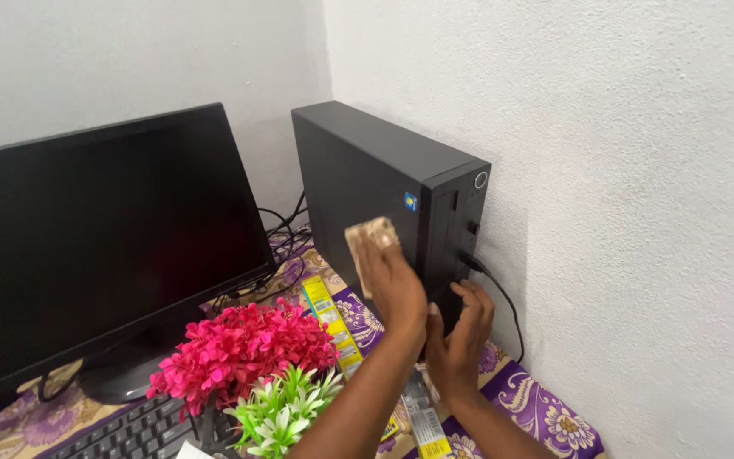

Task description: The person wipes the exterior of a desktop computer tower, then cleans two small potted artificial plants, and finally wipes several packaged stationery items on a desk. The person uses a cloth to clean each object individually and places them back on the desk.

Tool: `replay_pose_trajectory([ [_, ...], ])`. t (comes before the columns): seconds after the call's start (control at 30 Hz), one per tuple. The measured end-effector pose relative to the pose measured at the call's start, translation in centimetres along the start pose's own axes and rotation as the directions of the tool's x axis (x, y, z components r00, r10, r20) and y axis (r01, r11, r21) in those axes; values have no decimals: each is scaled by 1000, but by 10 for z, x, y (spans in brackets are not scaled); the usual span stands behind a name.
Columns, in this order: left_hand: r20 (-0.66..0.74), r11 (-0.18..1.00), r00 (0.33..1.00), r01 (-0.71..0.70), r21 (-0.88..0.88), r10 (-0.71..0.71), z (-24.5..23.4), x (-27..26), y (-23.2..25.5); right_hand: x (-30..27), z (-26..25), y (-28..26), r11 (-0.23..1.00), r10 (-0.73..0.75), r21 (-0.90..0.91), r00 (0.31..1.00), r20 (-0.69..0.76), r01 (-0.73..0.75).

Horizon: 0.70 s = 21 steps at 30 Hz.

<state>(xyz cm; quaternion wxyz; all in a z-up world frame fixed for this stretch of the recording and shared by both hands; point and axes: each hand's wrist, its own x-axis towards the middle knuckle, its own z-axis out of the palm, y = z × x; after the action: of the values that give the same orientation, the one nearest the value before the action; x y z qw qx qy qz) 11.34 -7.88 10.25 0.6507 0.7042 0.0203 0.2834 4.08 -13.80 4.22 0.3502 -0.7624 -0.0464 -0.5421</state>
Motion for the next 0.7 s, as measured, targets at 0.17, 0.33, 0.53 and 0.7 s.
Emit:
replay_pose_trajectory([
  [0.17, -49, 987, 986, -158, 22, 159, 13, 45, 19, -3, -1, -6, 999, 41, 9, 998, 46, -42],
  [0.33, -121, 981, 975, -176, 84, 186, 25, 137, -11, -3, 4, 0, 1000, 12, 27, 999, 48, -13],
  [0.53, -107, 991, 988, -102, 82, 110, 22, 226, -44, -3, 10, 6, 997, 67, 20, 993, 93, -69],
  [0.7, -56, 999, 997, -50, 3, 50, 12, 243, -35, -7, 10, 10, 997, 72, 31, 990, 122, -76],
])
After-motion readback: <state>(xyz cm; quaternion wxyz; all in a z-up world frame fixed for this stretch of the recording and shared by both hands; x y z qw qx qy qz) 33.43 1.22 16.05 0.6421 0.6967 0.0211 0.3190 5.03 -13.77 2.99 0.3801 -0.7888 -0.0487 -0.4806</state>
